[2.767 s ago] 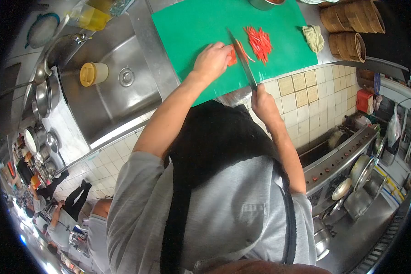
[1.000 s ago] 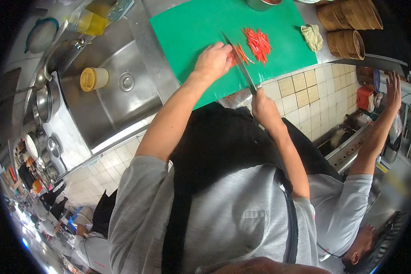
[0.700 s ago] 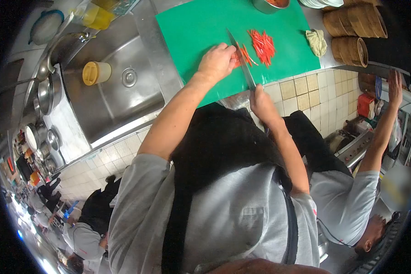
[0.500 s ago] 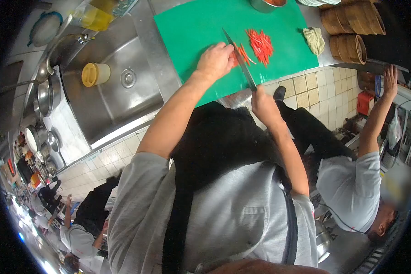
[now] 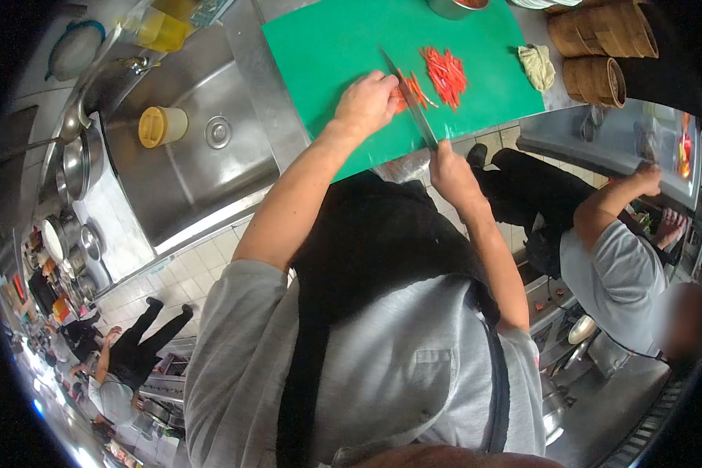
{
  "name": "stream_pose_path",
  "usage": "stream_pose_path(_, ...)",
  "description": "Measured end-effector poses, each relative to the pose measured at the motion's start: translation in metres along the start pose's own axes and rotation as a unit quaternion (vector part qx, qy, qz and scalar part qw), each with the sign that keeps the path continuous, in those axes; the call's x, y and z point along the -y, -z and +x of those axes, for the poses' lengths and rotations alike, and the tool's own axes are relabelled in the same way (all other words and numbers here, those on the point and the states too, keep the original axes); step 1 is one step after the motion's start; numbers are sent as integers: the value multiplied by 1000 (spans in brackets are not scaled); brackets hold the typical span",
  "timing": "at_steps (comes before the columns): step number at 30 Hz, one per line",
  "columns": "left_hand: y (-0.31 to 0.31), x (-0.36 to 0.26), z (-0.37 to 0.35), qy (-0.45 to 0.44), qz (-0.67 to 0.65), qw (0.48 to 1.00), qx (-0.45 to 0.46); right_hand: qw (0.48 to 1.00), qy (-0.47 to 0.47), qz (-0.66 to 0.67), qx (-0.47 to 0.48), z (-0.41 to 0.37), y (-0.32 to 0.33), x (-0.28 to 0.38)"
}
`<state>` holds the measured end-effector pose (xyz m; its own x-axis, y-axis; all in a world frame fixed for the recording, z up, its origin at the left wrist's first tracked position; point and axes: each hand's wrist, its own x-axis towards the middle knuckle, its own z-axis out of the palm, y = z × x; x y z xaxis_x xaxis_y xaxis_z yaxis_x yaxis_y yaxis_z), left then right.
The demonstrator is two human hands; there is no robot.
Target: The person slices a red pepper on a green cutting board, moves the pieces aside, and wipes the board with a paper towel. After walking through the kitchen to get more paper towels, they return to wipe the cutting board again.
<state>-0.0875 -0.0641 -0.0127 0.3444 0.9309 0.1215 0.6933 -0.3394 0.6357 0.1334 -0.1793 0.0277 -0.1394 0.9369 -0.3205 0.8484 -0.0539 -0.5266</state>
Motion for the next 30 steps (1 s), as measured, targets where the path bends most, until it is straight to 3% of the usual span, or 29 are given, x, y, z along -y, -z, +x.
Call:
stream_pose_path(6, -1, 0, 0, -5, 5, 1000, 0, 999, -45, -9, 24, -28, -9, -7)
stream_pose_path(13, -3, 1, -4, 5, -8, 1000, 10, 999, 31, 12, -11, 17, -19, -8)
stream_pose_path(22, -2, 2, -1, 11, -7, 1000, 12, 999, -39, -12, 24, -29, -7, -8)
stream_pose_path(30, -2, 2, -1, 6, -3, 1000, 6, 1000, -19, -8, -3, -36, -12, -16)
